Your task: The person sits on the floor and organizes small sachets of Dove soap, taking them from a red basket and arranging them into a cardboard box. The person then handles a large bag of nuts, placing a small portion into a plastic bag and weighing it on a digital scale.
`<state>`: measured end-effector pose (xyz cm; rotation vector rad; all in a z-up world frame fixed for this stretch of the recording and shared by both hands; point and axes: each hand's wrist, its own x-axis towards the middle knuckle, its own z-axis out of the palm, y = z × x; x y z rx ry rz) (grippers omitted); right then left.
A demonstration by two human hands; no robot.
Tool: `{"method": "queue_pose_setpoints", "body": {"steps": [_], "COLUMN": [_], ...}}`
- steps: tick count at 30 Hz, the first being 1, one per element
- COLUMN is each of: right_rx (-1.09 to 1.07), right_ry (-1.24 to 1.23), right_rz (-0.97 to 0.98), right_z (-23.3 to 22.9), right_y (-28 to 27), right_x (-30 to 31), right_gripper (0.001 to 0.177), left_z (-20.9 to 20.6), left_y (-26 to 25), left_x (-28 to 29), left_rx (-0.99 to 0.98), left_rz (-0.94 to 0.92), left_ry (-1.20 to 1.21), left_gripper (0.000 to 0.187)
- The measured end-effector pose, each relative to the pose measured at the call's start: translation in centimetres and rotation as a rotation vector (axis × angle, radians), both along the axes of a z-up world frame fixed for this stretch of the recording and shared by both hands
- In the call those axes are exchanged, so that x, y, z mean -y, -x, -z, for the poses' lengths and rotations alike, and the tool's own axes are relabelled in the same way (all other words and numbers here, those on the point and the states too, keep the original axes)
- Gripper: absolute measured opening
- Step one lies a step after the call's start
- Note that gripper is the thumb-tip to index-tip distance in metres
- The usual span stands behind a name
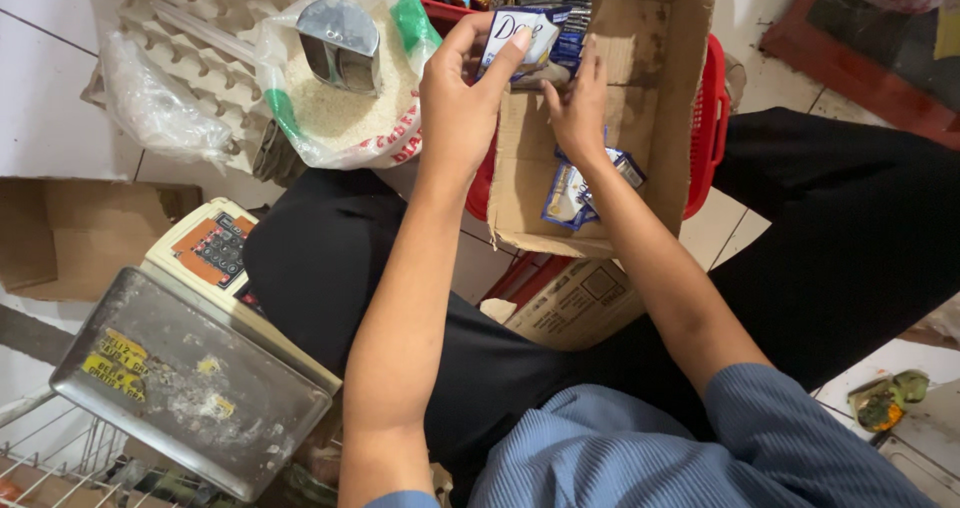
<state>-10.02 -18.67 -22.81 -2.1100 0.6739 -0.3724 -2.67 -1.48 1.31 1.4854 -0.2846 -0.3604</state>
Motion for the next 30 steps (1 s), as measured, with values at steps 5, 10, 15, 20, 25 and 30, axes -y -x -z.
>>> {"method": "queue_pose_setpoints", "body": {"steps": [5,10,15,20,25,30], "right_rx": [0.231,0.055,0.069,-0.018,0.093,0.248], "right_ry": [0.268,0.027,-0.026,0.277,-0.301,-0.489], "right_rz": [-0.070,0.010,-0.083,-0.193,-0.164,-0.450], "right_z": [-0.2,0.2,0.6,-2.2,-13.1,-19.9], "right_y": [0.2,0.3,0.9,1.2,0.6,1.7], "right_x": [0.0,0.1,1.7,4.6,4.5,2.6], "right_gripper": [0.108,0.108,0.109,0.104,0.048,0.029], "left_z": [0.3,0.3,0.4,0.4,1.1,2.3], "left_y": [-0.1,-0.1,-0.1,-0.2,-0.2,0.0], "left_x": [0.4,0.4,0.5,-0.1,-0.6,-0.7], "left_rx": [0.001,0.020,0.025,-0.042,-0.054,-0.102], "left_rz": [0.015,0.024,0.017,0.046,0.085,0.167], "left_ry": [0.031,0.042,0.009,0.086,0.175,0.213], "left_gripper": [0.021,0.021,0.021,0.021,0.019,0.020]}}
